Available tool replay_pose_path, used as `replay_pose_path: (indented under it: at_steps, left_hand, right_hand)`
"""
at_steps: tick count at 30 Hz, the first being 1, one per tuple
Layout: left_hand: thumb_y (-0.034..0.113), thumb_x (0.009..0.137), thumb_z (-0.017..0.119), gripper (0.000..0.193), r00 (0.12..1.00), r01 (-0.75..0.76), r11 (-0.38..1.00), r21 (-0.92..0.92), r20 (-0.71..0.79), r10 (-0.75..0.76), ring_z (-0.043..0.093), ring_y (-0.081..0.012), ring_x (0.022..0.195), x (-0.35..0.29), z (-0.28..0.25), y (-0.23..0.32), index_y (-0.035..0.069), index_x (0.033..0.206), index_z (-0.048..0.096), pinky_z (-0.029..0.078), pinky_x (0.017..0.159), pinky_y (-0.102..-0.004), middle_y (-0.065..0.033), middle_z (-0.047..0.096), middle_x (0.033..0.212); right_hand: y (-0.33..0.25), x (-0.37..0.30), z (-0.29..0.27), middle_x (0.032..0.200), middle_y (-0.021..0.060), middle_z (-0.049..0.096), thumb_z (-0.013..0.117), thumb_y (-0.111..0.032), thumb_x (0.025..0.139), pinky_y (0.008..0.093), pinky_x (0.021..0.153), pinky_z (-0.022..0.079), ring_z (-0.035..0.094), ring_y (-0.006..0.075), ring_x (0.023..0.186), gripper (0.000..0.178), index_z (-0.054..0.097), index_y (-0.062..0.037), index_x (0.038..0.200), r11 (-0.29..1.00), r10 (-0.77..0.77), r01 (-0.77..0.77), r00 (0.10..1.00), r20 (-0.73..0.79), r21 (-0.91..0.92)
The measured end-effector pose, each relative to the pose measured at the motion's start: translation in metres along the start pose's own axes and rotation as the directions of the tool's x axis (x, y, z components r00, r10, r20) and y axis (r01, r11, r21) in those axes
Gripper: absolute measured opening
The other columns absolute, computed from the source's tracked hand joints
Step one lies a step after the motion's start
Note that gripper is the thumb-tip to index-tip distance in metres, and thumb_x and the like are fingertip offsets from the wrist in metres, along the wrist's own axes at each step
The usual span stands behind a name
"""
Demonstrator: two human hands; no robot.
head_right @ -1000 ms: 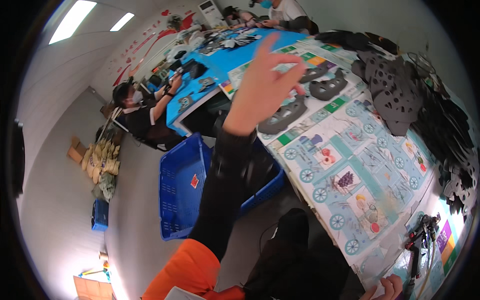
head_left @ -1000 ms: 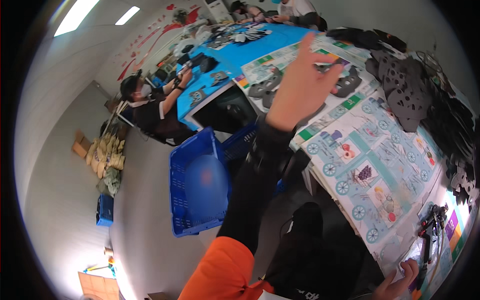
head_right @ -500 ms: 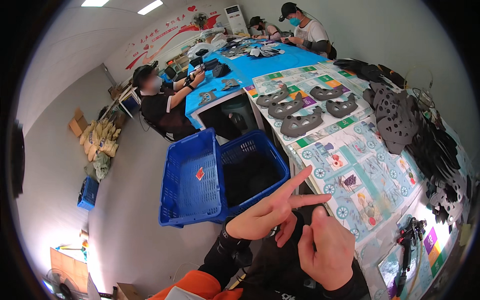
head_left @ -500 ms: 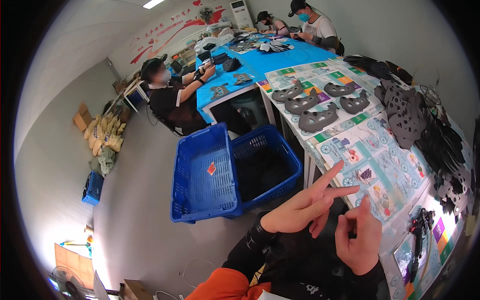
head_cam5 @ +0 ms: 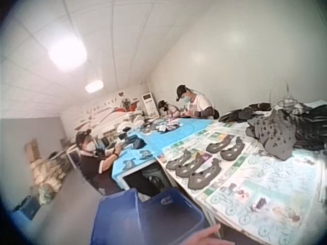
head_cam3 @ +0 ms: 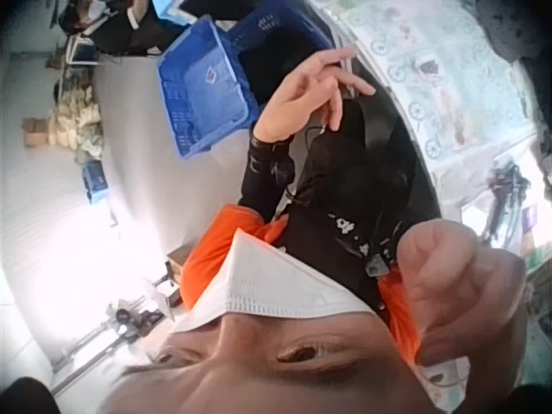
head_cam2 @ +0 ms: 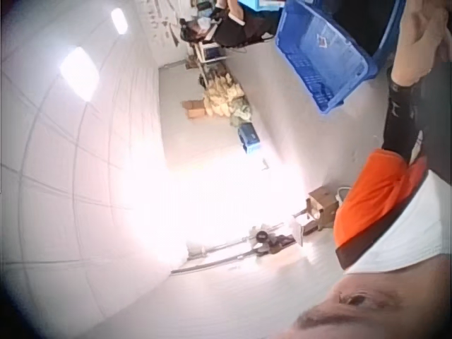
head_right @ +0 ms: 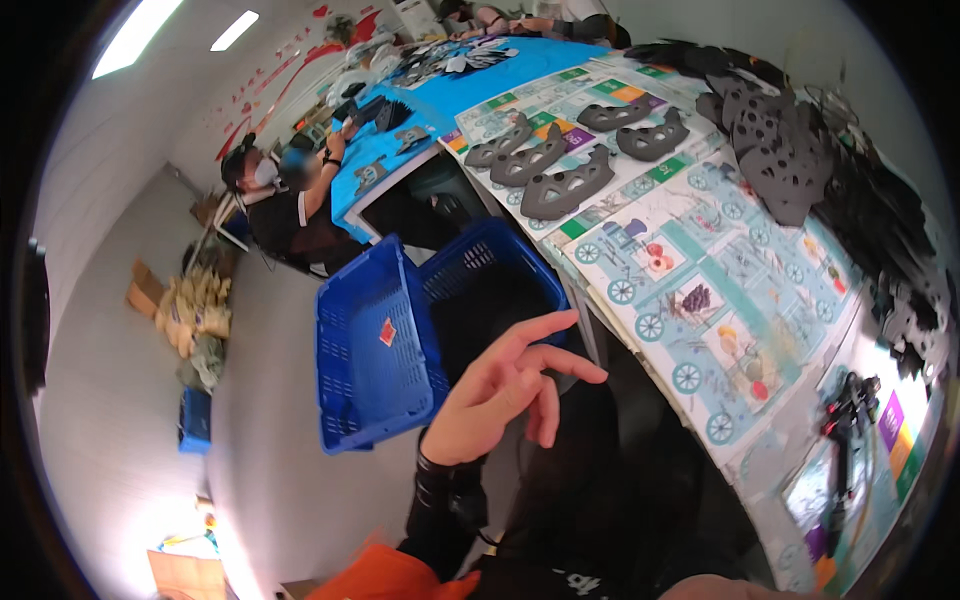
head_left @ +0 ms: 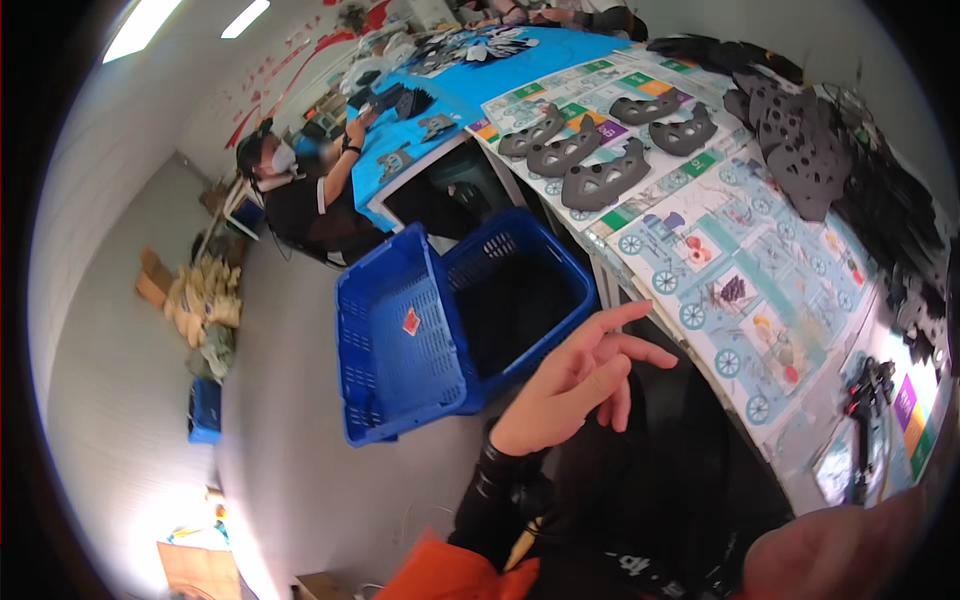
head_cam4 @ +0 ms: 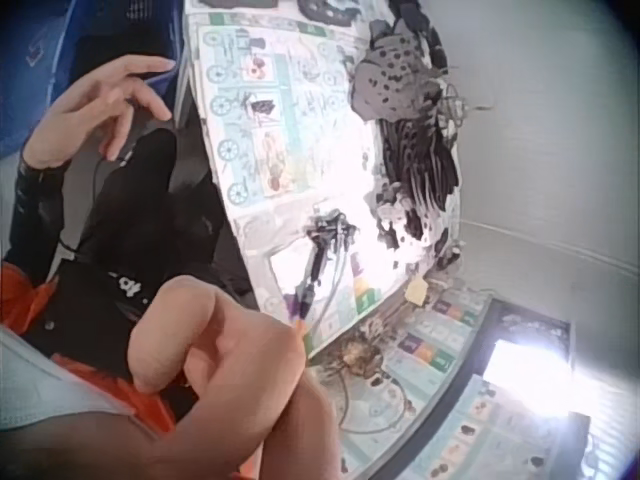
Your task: The person uses a specialized tool to punch or apply pressure to specific points on dark grey shoe upper components. The person picks up individual components from a stack, places them on the work surface, uses the tool on them, and then moves them to a collection area.
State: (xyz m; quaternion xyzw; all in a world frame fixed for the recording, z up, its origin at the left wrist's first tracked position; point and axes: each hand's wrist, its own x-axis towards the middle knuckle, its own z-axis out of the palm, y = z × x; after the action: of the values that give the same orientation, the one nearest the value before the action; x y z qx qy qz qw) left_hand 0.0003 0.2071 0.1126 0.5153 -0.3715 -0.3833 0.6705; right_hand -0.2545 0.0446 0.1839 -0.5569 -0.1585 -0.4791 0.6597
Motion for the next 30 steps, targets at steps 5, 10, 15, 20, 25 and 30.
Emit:
replay_pose_path:
  at_steps: [5, 10, 15, 20, 25, 30]
  left_hand:
    - [0.028, 0.113, 0.051, 0.057, 1.000, 0.013, 1.000, -0.013, -0.012, -0.013, 0.069, -0.0126, 0.069, 0.001, -0.002, -0.008, 0.003, 0.162, 0.036, 0.052, 0.061, -0.0219, -0.0222, 0.070, 0.129]
    - [0.026, 0.113, 0.050, 0.056, 0.997, 0.066, 0.998, 0.007, 0.024, -0.067, 0.070, -0.0126, 0.071, 0.002, 0.004, -0.010, 0.003, 0.162, 0.037, 0.053, 0.062, -0.0225, -0.0228, 0.070, 0.127]
    - [0.018, 0.111, 0.049, 0.052, 0.998, 0.060, 0.998, 0.027, 0.007, -0.060, 0.067, -0.0102, 0.068, 0.010, 0.005, -0.006, 0.002, 0.160, 0.041, 0.051, 0.061, -0.0209, -0.0185, 0.072, 0.124]
    - [0.038, 0.069, 0.100, 0.128, 0.985, -0.086, 0.982, -0.166, 0.133, 0.109, 0.058, -0.0229, 0.128, -0.008, 0.005, -0.009, 0.006, 0.169, 0.026, 0.044, 0.111, -0.0375, -0.0121, 0.056, 0.147]
    - [0.071, 0.047, 0.099, 0.163, 0.785, -0.396, 0.843, -0.364, 0.342, 0.516, 0.020, -0.0402, 0.163, -0.031, -0.036, -0.019, 0.006, 0.171, 0.013, 0.021, 0.127, -0.0578, -0.0257, 0.020, 0.174]
    - [0.045, 0.087, 0.088, 0.087, 0.995, -0.093, 0.980, -0.177, -0.044, 0.086, 0.071, -0.0342, 0.115, -0.044, -0.017, -0.022, 0.004, 0.151, 0.046, 0.056, 0.099, -0.0474, -0.0235, 0.072, 0.119]
  right_hand:
    - [0.007, -0.005, -0.007, 0.120, 0.0198, 0.058, 0.079, -0.024, 0.080, 0.0403, 0.095, 0.040, 0.055, 0.0309, 0.110, 0.101, 0.029, 0.0064, 0.162, 1.000, 0.003, -0.003, 1.000, -0.016, -0.006]
    - [0.007, -0.004, -0.019, 0.130, 0.0223, 0.057, 0.081, -0.032, 0.080, 0.0413, 0.104, 0.037, 0.053, 0.0329, 0.121, 0.107, 0.027, 0.0071, 0.163, 1.000, 0.021, -0.022, 0.999, -0.028, -0.018]
    - [0.001, 0.025, -0.008, 0.139, 0.0247, 0.056, 0.082, -0.040, 0.080, 0.0423, 0.114, 0.035, 0.052, 0.0350, 0.132, 0.113, 0.024, 0.0077, 0.165, 0.989, 0.145, -0.141, 0.986, 0.082, -0.053]
    - [0.059, 0.031, 0.028, 0.149, 0.0271, 0.054, 0.084, -0.049, 0.081, 0.0433, 0.123, 0.032, 0.050, 0.0370, 0.144, 0.120, 0.021, 0.0084, 0.166, 0.864, 0.466, -0.264, 0.744, 0.479, -0.429]
    - [0.082, 0.013, 0.047, 0.120, 0.0164, 0.066, 0.094, -0.019, 0.073, 0.0361, 0.097, 0.047, 0.066, 0.0233, 0.110, 0.085, 0.046, 0.0044, 0.140, 0.831, 0.521, -0.555, 0.761, 0.387, -0.030]
    - [0.086, 0.029, 0.057, 0.079, -0.0053, 0.071, 0.090, -0.015, 0.086, 0.0234, 0.054, 0.044, 0.061, 0.0035, 0.062, 0.045, 0.071, -0.0020, 0.125, 0.822, 0.563, -0.506, 0.656, 0.503, -0.261]
